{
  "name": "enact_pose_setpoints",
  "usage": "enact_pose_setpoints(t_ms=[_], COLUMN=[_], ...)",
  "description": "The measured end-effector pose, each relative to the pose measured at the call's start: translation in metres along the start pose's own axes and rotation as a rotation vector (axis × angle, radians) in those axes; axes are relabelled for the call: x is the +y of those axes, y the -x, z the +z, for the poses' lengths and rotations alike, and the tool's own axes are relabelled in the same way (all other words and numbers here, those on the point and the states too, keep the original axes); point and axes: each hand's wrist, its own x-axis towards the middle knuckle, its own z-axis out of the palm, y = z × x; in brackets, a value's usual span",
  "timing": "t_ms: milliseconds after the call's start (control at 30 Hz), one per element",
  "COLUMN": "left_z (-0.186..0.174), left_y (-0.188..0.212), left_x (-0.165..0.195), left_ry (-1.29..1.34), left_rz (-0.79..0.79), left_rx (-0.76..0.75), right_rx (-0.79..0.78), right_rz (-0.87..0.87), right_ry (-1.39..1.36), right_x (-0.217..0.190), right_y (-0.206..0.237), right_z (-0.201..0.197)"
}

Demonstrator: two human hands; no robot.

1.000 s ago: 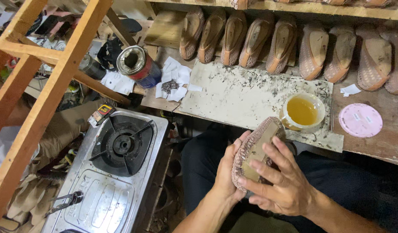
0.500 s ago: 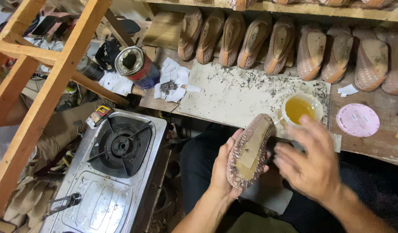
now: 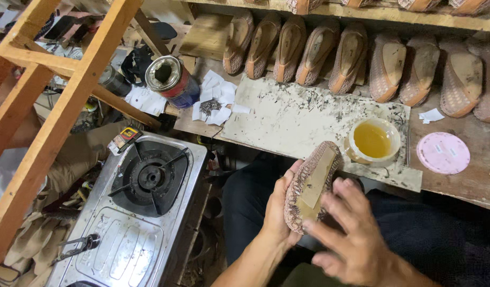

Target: The person applies a yellow liquid to the sole of a slip-on shoe using fingers. The person repeatedly dips fingers into a small container and rubs the liquid along the sole edge, then places the shoe on a shelf and picks up another shoe to repeat the process.

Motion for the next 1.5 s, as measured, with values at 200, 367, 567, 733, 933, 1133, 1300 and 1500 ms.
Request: enact_pose_setpoints(t_ms=[200, 367, 567, 733, 933, 1133, 1300, 1500], left_z=[0.007, 0.01, 0.001, 0.002, 0.012, 0.021, 0.021, 0.023], left_y=[-0.002, 0.005, 0.019, 0.027, 0.038, 0.029, 0.022, 0.006], left_x=[0.009, 0.013, 0.02, 0.017, 0.017, 0.005, 0.003, -0.006], left_ry=[-0.171, -0.254, -0.379, -0.243, -0.289, -0.291, -0.307, -0.288], left_rz=[0.04, 0.115, 0.399, 0.207, 0.207, 0.157, 0.141, 0.133], left_rx=[0.036, -0.015, -0.096, -0.187, -0.156, -0.089, -0.007, -0.041], right_rx=[0.012, -0.013, 0.035, -0.059, -0.219, -0.245, -0.018, 0.076], right_rz=[0.105, 0.097, 0.501, 0.596, 0.615, 0.626, 0.657, 0.602], right_ry=[0.055, 0.051, 0.222, 0.486, 0.494, 0.474, 0.297, -0.179], right_x=[-0.009, -0.006, 0.057, 0.115, 0.13, 0.124, 0.128, 0.074], right_y=[-0.015, -0.02, -0.007, -0.007, 0.005, 0.013, 0.029, 0.022], right_z=[0.002, 0.002, -0.033, -0.045, -0.066, -0.064, -0.064, -0.051])
